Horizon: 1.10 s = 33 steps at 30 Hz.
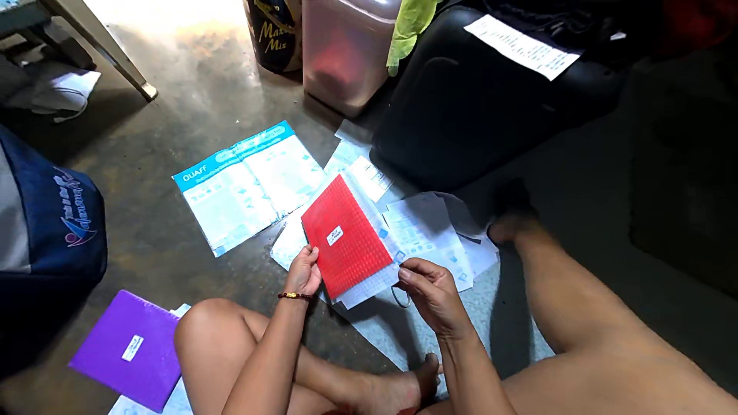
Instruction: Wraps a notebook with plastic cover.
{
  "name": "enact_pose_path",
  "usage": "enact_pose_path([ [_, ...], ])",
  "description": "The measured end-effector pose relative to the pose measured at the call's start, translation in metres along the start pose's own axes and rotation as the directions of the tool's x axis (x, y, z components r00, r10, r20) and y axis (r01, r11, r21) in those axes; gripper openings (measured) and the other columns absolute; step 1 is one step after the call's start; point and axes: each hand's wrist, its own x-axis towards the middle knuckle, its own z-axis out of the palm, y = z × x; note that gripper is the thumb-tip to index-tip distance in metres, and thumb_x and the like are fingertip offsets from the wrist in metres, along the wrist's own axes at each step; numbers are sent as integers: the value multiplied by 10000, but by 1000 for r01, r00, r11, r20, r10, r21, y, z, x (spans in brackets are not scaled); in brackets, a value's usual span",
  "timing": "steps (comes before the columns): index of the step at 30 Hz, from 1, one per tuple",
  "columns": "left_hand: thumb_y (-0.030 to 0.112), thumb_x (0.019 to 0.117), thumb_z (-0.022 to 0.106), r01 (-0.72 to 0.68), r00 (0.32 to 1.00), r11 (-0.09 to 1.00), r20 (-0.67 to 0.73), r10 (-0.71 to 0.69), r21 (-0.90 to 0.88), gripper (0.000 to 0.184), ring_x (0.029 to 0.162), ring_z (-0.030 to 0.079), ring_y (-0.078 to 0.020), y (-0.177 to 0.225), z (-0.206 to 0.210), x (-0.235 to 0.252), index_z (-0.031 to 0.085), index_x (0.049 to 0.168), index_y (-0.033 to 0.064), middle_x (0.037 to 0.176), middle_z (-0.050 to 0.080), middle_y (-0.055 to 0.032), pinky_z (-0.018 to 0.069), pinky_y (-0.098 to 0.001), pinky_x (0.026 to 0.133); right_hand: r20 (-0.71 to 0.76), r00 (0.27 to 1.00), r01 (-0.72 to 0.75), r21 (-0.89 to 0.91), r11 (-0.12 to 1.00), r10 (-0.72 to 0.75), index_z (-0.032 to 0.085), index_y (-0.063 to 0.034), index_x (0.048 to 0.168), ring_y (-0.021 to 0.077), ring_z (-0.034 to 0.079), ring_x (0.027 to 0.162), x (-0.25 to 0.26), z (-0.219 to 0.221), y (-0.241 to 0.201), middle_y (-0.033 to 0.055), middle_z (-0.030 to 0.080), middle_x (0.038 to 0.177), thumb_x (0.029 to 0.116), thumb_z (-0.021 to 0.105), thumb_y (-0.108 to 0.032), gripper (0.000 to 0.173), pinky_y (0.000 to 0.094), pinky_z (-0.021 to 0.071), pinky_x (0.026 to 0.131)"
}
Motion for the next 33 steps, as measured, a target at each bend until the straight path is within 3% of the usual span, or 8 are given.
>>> enact_pose_path([
  [5, 17, 1090, 351, -17, 1000, 1000, 12, 17, -1, 168, 844, 673, -156, 0, 0, 1, 456, 1221, 8, 986, 617, -100, 590, -319, 797, -66, 996, 38, -183, 982, -51, 721, -87, 914, 23, 681, 701, 2, 6, -7, -82, 716, 784, 846, 560, 29, 210, 219, 598, 691],
  [8, 15, 1090, 359, -45, 999, 999, 21, 45, 7, 150, 836, 678, -161, 2, 0, 2, 464, 1197, 6, 969, 622, -104, 596, -324, 793, -94, 991, 76, -221, 972, -99, 695, -36, 1047, 12, 680, 687, 2, 6, -5, -63, 742, 834, 808, 594, 53, 274, 185, 585, 658],
  [18, 11, 1088, 361, -52, 998, 998, 35, 52, 16, 163, 851, 681, -169, 3, 0, 5, 461, 1217, 2, 989, 623, -109, 595, -332, 808, -67, 981, 147, -343, 928, -181, 588, 75, 1221, -24, 681, 701, 1, 10, -11, -72, 753, 854, 831, 572, 76, 390, 155, 572, 660],
  [24, 14, 1091, 351, -42, 998, 998, 39, 40, 41, 181, 854, 679, -163, 5, 0, 5, 461, 1235, -2, 996, 620, -106, 593, -324, 809, -52, 969, 195, -442, 875, -242, 571, 99, 1247, -69, 633, 649, 1, 12, -16, -96, 733, 811, 818, 598, 68, 431, 111, 527, 609],
  [28, 6, 1088, 354, -41, 998, 998, 49, 39, 39, 168, 848, 685, -163, 5, 0, 6, 461, 1218, 9, 982, 627, -101, 599, -327, 799, -66, 952, 244, -429, 870, -299, 537, 113, 1260, -32, 689, 740, 1, 13, -15, -49, 760, 904, 790, 611, 92, 476, 134, 570, 678],
  [33, 2, 1089, 340, -44, 996, 999, 78, 41, 24, 162, 845, 690, -167, 6, 0, 6, 455, 1201, 26, 977, 631, -97, 602, -337, 801, -120, 935, 256, -422, 870, -334, 517, 112, 1271, -35, 681, 692, 1, 15, -11, -59, 759, 853, 775, 605, 100, 504, 129, 561, 637],
])
